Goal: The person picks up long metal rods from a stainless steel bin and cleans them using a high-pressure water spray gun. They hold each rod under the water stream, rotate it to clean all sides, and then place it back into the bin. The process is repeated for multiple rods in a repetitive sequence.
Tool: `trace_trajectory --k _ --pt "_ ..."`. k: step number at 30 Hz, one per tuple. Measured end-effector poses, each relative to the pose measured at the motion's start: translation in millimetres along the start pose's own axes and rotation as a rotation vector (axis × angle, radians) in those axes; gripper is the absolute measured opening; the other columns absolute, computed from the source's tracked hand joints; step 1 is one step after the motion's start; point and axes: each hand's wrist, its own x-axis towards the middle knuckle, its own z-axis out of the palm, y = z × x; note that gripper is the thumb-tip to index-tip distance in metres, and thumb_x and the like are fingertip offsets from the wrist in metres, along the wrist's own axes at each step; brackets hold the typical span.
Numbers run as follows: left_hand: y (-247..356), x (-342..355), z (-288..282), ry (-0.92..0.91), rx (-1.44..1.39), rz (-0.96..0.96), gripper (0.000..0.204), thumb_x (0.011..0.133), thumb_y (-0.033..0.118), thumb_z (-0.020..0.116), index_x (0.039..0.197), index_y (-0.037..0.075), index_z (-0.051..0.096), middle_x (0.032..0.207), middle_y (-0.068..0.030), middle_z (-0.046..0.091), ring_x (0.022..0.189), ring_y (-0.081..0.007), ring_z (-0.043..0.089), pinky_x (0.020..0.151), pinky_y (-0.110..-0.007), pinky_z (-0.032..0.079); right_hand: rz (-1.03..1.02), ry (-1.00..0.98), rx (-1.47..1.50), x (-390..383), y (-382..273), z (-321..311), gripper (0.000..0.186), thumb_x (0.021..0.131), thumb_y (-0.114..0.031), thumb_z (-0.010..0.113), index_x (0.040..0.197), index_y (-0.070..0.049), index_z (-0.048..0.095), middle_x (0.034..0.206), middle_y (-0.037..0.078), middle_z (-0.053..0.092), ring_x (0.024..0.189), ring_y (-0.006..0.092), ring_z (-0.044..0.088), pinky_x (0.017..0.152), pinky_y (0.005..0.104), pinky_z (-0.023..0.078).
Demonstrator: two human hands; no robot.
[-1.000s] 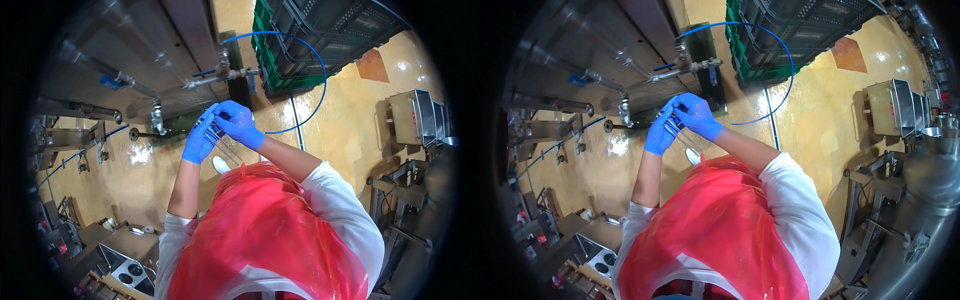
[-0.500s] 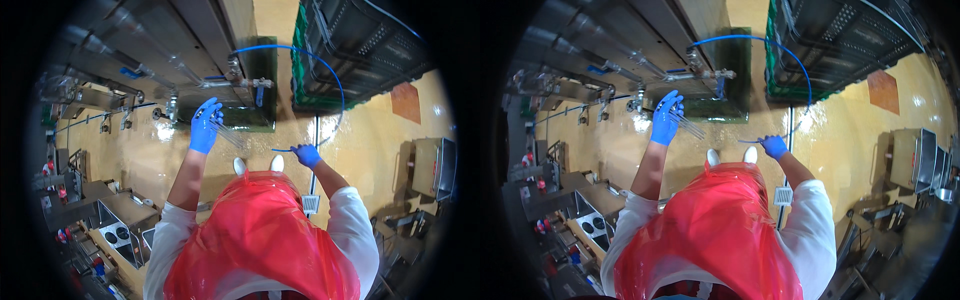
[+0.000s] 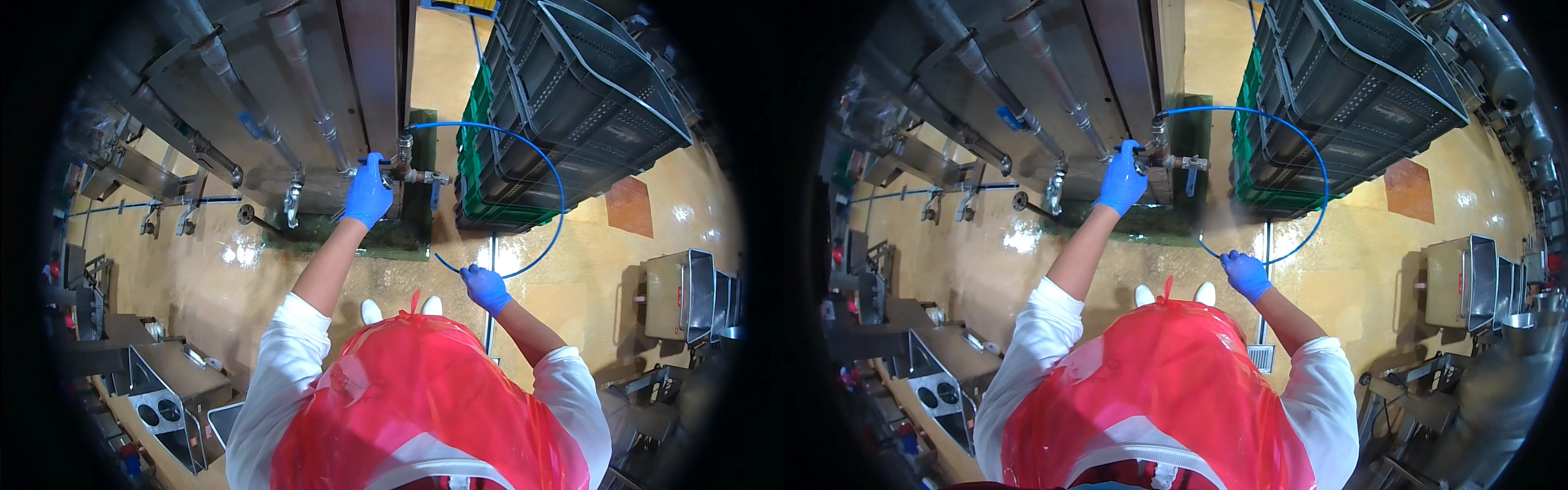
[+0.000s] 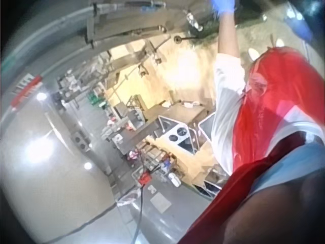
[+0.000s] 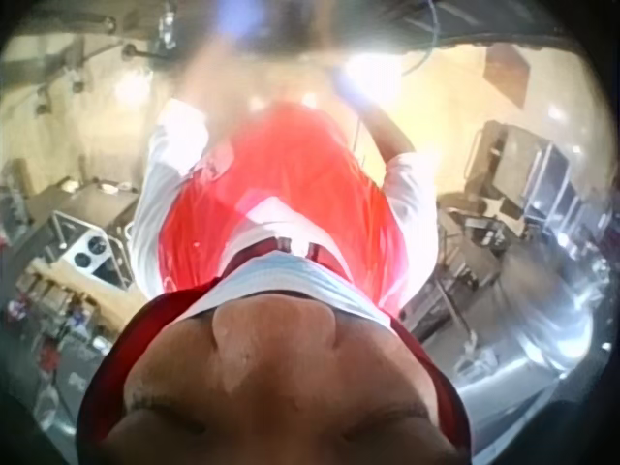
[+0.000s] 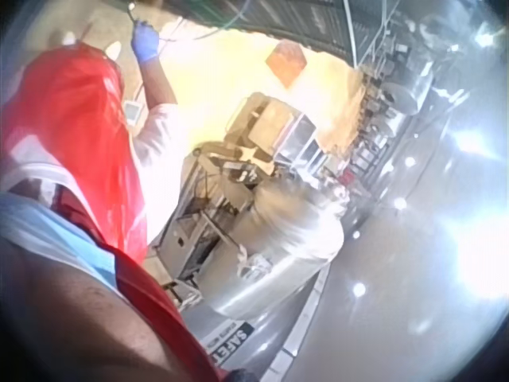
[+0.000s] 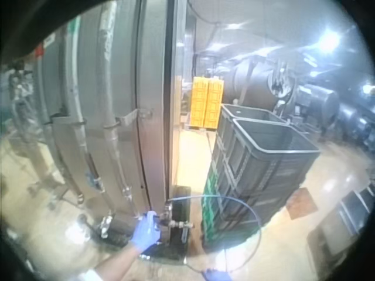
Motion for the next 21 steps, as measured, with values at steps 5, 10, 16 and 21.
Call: trace_trajectory --k 5,10,16,21 --pt "-2.7 4.9 6.6 0.027 -0.079 -0.031 0.042 0.083 0.003 0.064 0.118 0.005 0.041 0.101 -0.033 0.061 0.098 -0.0538 0.061 0.081 -0.058 0.049 -0.008 -0.117 0.008 2.1 -11.8 8.0 0.016 0.09 -0.015 0.054 0.098 -0.006 0.064 0.088 0.017 0.068 0.074 0.0363 0.07 0.061 0.0483 0.057" --pt "-10.5 11.4 10.0 -0.008 -0.142 -0.012 0.041 0.085 0.005 0.064 0.116 0.004 0.038 0.098 -0.0324 0.062 0.097 -0.0539 0.061 0.08 -0.057 0.048 0.013 -0.124 0.041 11.7 -17.9 24.6 0.017 0.091 -0.016 0.053 0.098 -0.006 0.064 0.086 0.017 0.07 0.073 0.0373 0.071 0.062 0.0496 0.057" --pt "-10.1 12.8 5.0 -0.052 -0.239 -0.012 0.041 0.084 0.006 0.067 0.115 0.006 0.039 0.097 -0.0274 0.062 0.096 -0.049 0.062 0.08 -0.052 0.048 0.035 -0.141 0.022 25.2 -20.7 24.1 0.018 0.09 -0.015 0.053 0.1 -0.005 0.064 0.085 0.018 0.071 0.075 0.0374 0.072 0.064 0.0492 0.058" --pt "-12.2 12.1 5.8 -0.039 -0.282 -0.012 0.041 0.083 0.005 0.068 0.113 0.006 0.04 0.096 -0.0232 0.062 0.095 -0.0452 0.064 0.081 -0.048 0.049 0.036 -0.14 0.026 26.4 -18.0 21.9 0.019 0.089 -0.014 0.053 0.1 -0.004 0.064 0.087 0.019 0.071 0.076 0.0381 0.072 0.065 0.0498 0.058"
